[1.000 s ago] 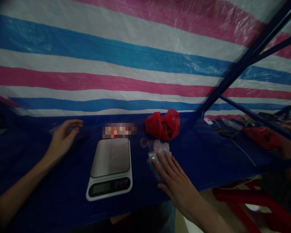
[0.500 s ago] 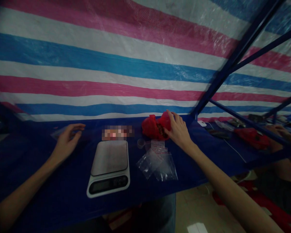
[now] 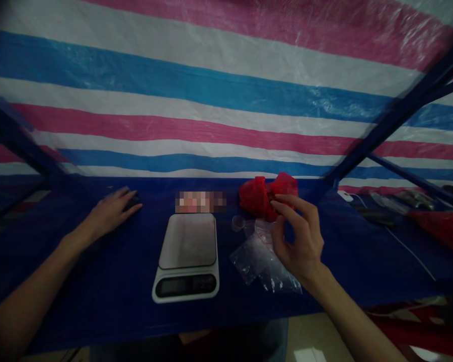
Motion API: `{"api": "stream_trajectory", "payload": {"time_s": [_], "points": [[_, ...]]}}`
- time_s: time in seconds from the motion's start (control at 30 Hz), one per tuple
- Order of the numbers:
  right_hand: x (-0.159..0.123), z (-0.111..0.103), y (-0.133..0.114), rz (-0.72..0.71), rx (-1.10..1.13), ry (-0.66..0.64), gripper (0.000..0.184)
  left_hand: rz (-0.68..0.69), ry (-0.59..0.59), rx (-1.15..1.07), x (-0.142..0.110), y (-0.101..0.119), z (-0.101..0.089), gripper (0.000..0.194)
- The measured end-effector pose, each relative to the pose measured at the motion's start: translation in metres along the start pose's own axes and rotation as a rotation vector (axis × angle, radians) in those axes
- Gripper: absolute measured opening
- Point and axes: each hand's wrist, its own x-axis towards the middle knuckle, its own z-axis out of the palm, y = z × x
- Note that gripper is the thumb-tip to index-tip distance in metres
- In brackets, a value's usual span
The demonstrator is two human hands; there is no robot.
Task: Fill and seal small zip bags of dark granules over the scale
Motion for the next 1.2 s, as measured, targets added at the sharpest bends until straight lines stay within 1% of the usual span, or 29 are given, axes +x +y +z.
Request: {"api": "stream_trajectory", "payload": {"time_s": [0.07,0.13,0.2,0.27,0.3,0.33,0.37,0.4,0.43,0.47,0.5,0.53,0.57,0.63,0.7,0.73,0.8,0.83,0.87,0.9,0.93,1.0,1.03,1.07,1.1,1.2], "points": [[0.008,0.015,0.004,-0.042,0.059,0.067,0.051,0.026,-0.078,0.01,-0.001,-0.005,0.001,0.052],[0.017,0.03,0.008,-0.06,0.152,0.141,0.042,0.049,-0.086,-0.018,-0.002,-0.004,-0.002,0.047],[0.024,0.041,0.006,-0.043,0.257,0.205,0.034,0.023,-0.035,-0.095,-0.002,0.004,-0.01,0.045],[0.031,0.048,-0.003,0.031,0.36,0.195,0.03,-0.038,0.071,-0.277,0.0,0.02,-0.023,0.043],[0.036,0.051,-0.01,0.084,0.423,0.148,0.029,-0.064,0.126,-0.414,0.001,0.032,-0.031,0.041],[0.042,0.054,-0.018,0.148,0.5,0.074,0.03,-0.075,0.197,-0.589,0.004,0.046,-0.04,0.039],[0.049,0.058,-0.026,0.221,0.593,-0.02,0.031,-0.059,0.245,-0.771,0.007,0.063,-0.05,0.039],[0.058,0.065,-0.034,0.305,0.694,-0.144,0.035,-0.026,0.245,-0.927,0.011,0.082,-0.059,0.039],[0.068,0.073,-0.041,0.369,0.812,-0.242,0.039,0.017,0.208,-1.051,0.015,0.102,-0.068,0.039],[0.079,0.082,-0.046,0.442,0.939,-0.342,0.042,0.067,0.174,-1.143,0.02,0.122,-0.076,0.038],[0.091,0.092,-0.05,0.53,1.062,-0.444,0.039,0.106,0.168,-1.195,0.026,0.141,-0.082,0.036],[0.103,0.103,-0.052,0.615,1.177,-0.538,0.035,0.132,0.193,-1.211,0.032,0.158,-0.087,0.032],[0.115,0.112,-0.052,0.677,1.275,-0.587,0.034,0.144,0.246,-1.211,0.039,0.171,-0.09,0.026],[0.136,0.127,-0.049,0.777,1.4,-0.572,0.03,0.123,0.282,-1.207,0.053,0.188,-0.092,0.024],[0.151,0.135,-0.043,0.853,1.476,-0.53,0.026,0.103,0.322,-1.181,0.067,0.194,-0.092,0.025],[0.156,0.136,-0.04,0.881,1.504,-0.523,0.025,0.108,0.383,-1.148,0.073,0.194,-0.092,0.026],[0.161,0.135,-0.034,0.899,1.541,-0.537,0.025,0.144,0.581,-1.04,0.081,0.195,-0.094,0.029],[0.161,0.134,-0.032,0.893,1.544,-0.549,0.026,0.173,0.665,-0.982,0.083,0.197,-0.096,0.026],[0.161,0.133,-0.03,0.876,1.541,-0.558,0.026,0.212,0.691,-0.937,0.083,0.199,-0.099,0.018],[0.159,0.132,-0.029,0.85,1.537,-0.57,0.028,0.26,0.639,-0.914,0.082,0.203,-0.102,0.007],[0.156,0.132,-0.029,0.815,1.534,-0.588,0.029,0.316,0.523,-0.914,0.08,0.206,-0.105,0.016],[0.151,0.131,-0.029,0.743,1.533,-0.619,0.032,0.425,0.213,-0.952,0.076,0.213,-0.11,0.04],[0.148,0.131,-0.029,0.714,1.531,-0.63,0.032,0.461,0.077,-0.972,0.074,0.215,-0.111,0.047],[0.146,0.132,-0.03,0.697,1.521,-0.642,0.032,0.477,-0.02,-0.988,0.073,0.216,-0.112,0.049],[0.143,0.132,-0.03,0.694,1.504,-0.653,0.03,0.48,-0.083,-0.992,0.073,0.216,-0.112,0.048],[0.138,0.136,-0.031,0.724,1.447,-0.687,0.024,0.469,-0.21,-0.96,0.076,0.212,-0.108,0.043]]}}
